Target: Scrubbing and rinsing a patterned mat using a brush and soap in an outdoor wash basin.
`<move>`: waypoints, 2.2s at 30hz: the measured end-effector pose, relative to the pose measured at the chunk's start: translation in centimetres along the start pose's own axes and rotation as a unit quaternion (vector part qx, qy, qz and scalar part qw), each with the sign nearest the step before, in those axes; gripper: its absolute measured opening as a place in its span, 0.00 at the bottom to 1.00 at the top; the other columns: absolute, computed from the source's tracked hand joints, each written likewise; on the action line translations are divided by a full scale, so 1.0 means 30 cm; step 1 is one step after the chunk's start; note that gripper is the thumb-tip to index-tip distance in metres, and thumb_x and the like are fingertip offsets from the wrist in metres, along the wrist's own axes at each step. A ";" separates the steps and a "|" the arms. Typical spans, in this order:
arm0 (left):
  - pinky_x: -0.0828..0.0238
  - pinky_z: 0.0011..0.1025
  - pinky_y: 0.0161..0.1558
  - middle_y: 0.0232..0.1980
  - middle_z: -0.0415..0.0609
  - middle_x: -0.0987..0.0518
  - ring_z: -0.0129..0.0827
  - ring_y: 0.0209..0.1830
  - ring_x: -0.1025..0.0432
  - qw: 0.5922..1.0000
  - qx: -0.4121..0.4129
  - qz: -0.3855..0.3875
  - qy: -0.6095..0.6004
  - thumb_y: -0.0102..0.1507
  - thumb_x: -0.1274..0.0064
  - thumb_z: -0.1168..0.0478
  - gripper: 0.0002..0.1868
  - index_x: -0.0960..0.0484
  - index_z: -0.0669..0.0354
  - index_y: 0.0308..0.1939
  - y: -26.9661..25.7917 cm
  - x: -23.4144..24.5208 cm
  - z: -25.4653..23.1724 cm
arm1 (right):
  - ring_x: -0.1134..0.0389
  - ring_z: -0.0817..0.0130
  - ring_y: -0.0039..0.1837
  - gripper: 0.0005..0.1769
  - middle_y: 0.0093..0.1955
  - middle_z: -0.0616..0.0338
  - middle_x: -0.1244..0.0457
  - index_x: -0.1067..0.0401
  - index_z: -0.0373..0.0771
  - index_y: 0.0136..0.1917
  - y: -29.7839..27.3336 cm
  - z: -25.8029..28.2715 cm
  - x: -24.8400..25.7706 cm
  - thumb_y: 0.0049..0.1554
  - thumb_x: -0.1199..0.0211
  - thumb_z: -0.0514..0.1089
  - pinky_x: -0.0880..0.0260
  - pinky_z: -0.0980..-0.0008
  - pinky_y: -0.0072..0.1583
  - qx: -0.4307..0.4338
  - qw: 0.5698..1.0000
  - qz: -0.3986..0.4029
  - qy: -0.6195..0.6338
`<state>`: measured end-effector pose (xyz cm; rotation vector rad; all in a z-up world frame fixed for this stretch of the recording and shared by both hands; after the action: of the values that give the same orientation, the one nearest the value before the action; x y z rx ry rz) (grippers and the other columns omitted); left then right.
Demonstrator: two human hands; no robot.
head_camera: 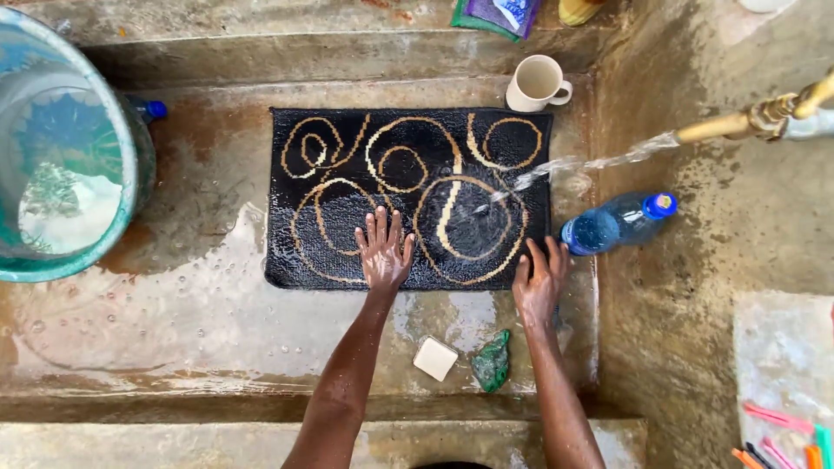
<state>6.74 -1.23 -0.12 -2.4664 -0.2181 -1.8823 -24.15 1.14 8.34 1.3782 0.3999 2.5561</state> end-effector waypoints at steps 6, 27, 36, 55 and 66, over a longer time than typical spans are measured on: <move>0.60 0.61 0.78 0.83 0.54 0.47 0.53 0.83 0.51 0.999 -0.016 -0.036 -0.012 0.72 0.60 0.42 0.33 0.39 0.48 0.79 -0.016 0.012 0.014 | 0.49 0.24 0.74 0.55 0.76 0.21 0.54 0.54 0.38 0.83 -0.108 -0.099 0.060 0.52 0.27 0.50 0.50 0.38 0.71 -0.087 0.993 0.023 -0.081; 0.60 0.59 0.78 0.83 0.54 0.46 0.52 0.82 0.51 0.999 -0.004 -0.042 -0.011 0.72 0.61 0.42 0.33 0.38 0.48 0.79 -0.003 -0.005 0.026 | 0.36 0.39 0.69 0.58 0.72 0.40 0.40 0.54 0.43 0.86 0.054 0.223 0.315 0.49 0.26 0.49 0.32 0.45 0.65 -0.173 0.957 0.192 -0.132; 0.61 0.59 0.79 0.84 0.53 0.47 0.51 0.84 0.52 0.997 -0.014 -0.081 -0.006 0.72 0.61 0.41 0.34 0.39 0.49 0.80 0.006 -0.010 0.029 | 0.34 0.51 0.68 0.62 0.69 0.41 0.36 0.50 0.39 0.83 0.260 -0.026 -0.166 0.41 0.20 0.42 0.32 0.50 0.68 -0.213 0.955 0.097 0.184; 0.63 0.54 0.79 0.80 0.50 0.35 0.44 0.82 0.45 0.988 0.071 -0.123 -0.067 0.74 0.64 0.50 0.30 0.36 0.58 0.78 0.000 0.121 0.552 | 0.35 0.29 0.67 0.50 0.73 0.28 0.42 0.64 0.55 0.89 0.461 -0.179 -0.384 0.66 0.37 0.58 0.34 0.38 0.66 -0.102 0.977 0.168 -0.087; 0.60 0.51 0.81 0.75 0.50 0.28 0.45 0.80 0.41 0.971 0.114 -0.138 -0.159 0.73 0.62 0.55 0.25 0.29 0.59 0.73 -0.032 0.127 0.571 | 0.28 0.44 0.41 0.53 0.63 0.18 0.46 0.68 0.52 0.87 0.283 0.208 -0.379 0.61 0.38 0.49 0.27 0.54 0.39 -0.107 0.942 0.211 -0.239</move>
<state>24.00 1.94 -1.08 -2.6671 -0.7774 -1.4219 -13.25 -9.51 5.56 2.0922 -0.2789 2.3318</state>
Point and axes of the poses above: each hand's wrist, its own y-axis towards the middle knuckle, its own x-axis out of the back of the hand, z = x × y, the point moved 5 cm from there along y, towards the middle knuckle
